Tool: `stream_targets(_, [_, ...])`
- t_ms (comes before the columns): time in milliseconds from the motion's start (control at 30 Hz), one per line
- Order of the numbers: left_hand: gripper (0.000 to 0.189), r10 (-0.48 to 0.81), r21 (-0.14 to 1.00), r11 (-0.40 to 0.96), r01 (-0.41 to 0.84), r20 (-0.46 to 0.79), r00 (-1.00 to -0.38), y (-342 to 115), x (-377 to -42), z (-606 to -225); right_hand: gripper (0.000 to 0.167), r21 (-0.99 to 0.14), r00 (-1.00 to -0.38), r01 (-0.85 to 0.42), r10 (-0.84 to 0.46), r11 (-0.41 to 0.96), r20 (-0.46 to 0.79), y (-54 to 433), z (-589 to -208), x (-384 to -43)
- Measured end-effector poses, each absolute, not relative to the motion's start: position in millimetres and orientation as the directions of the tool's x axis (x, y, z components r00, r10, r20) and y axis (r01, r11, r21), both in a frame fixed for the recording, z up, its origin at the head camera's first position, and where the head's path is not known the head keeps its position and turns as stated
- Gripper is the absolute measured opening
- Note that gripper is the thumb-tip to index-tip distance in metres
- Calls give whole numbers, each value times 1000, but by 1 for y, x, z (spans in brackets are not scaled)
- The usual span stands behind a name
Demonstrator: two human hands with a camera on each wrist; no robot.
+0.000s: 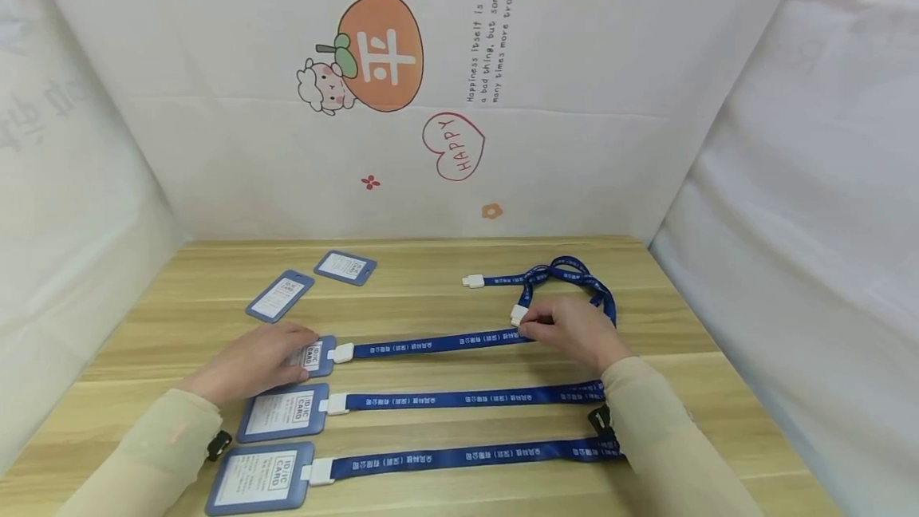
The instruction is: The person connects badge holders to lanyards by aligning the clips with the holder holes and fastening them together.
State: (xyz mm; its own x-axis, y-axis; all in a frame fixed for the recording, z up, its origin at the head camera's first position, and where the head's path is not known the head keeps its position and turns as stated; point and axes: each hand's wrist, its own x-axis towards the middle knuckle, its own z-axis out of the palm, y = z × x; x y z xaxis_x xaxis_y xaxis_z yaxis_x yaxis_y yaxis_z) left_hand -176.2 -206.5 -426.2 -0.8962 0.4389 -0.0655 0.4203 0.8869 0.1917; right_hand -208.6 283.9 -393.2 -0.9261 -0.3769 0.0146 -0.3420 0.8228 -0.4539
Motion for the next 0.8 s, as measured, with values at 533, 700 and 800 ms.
stream_targets(533, [54,406,194,903,383,-95,-909,-205,-176,-426,16,-369,-941,-303,-337,879,-28,306,-403,-216])
stream_targets(700, [54,407,194,903,385,-93,-909,-204,-176,-426,15,-322,-939,-303,-338,897,-57,308,-406,-218])
stream_targets(800, [54,411,193,901,390,-88,-907,-204,-176,-426,14,-273,-937,-315,-344,909,-66,308,-407,-217])
